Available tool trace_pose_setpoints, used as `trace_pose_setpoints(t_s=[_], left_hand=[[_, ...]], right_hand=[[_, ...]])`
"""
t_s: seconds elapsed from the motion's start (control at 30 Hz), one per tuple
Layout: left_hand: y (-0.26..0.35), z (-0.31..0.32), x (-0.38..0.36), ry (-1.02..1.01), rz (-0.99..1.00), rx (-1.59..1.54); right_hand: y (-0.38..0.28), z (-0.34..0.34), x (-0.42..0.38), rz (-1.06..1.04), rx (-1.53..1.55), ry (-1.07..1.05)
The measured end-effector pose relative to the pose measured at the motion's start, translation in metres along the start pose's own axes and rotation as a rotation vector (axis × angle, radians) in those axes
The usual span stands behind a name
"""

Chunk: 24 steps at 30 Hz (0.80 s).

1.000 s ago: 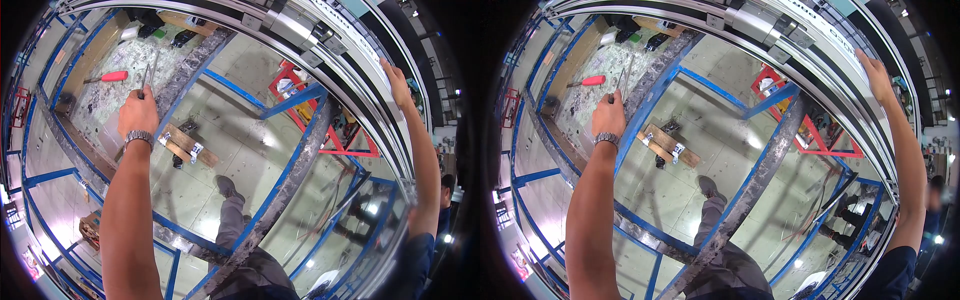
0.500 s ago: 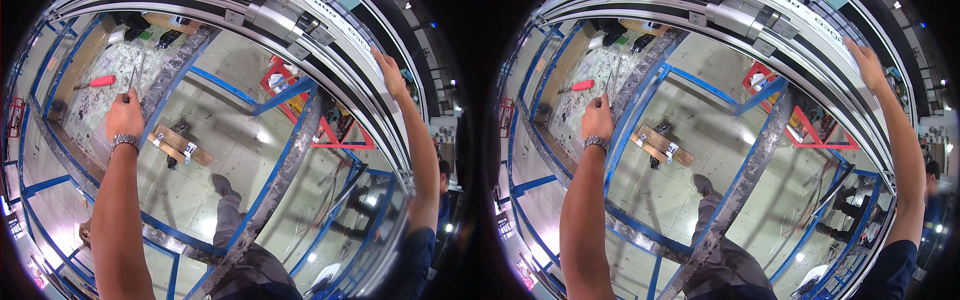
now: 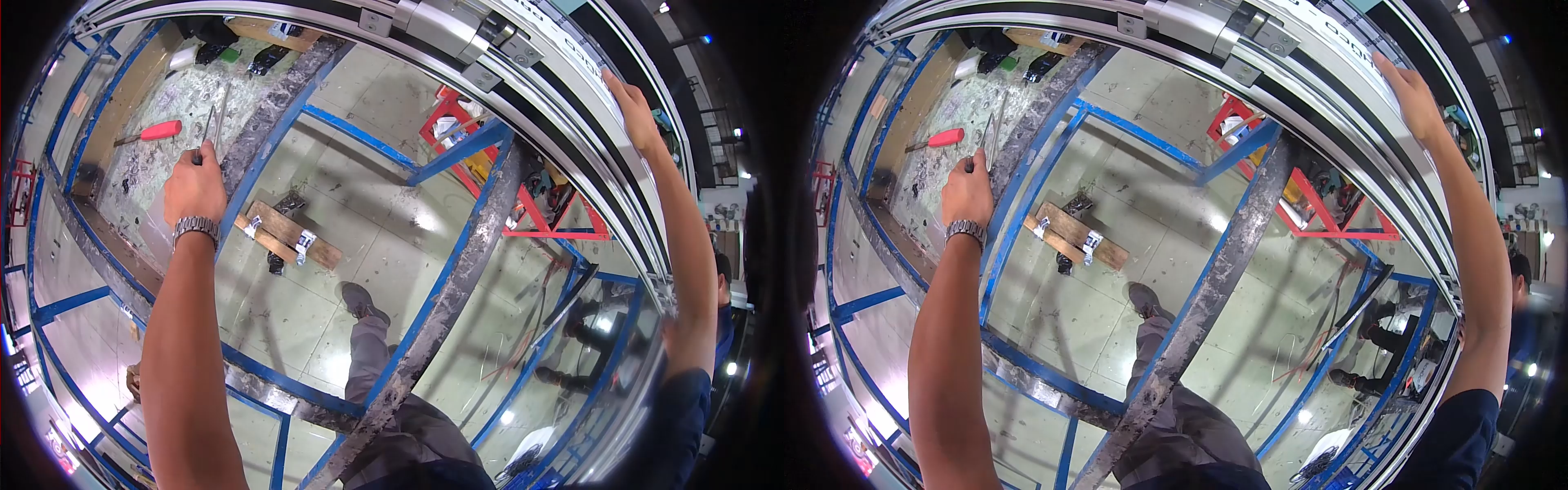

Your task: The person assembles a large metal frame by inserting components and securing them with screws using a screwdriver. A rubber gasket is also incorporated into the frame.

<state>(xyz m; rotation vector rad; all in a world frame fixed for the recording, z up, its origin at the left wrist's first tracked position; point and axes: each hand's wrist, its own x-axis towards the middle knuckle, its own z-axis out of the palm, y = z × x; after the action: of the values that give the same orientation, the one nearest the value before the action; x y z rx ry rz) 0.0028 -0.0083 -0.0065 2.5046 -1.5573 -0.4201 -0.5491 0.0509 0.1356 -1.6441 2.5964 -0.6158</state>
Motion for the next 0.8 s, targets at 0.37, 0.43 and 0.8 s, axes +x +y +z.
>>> trace_pose_setpoints(t_s=[0.37,0.43,0.8], left_hand=[[0.0,0.001,0.0,0.013,0.022,-0.003],[-0.001,0.002,0.001,0.016,0.028,-0.002],[0.0,0.0,-0.001,0.017,0.015,0.005]], right_hand=[[-0.004,-0.009,0.003,0.069,-0.046,-0.174],[-0.002,-0.01,0.004,0.088,-0.048,-0.208],[0.013,0.001,0.008,0.032,-0.09,-0.018]])
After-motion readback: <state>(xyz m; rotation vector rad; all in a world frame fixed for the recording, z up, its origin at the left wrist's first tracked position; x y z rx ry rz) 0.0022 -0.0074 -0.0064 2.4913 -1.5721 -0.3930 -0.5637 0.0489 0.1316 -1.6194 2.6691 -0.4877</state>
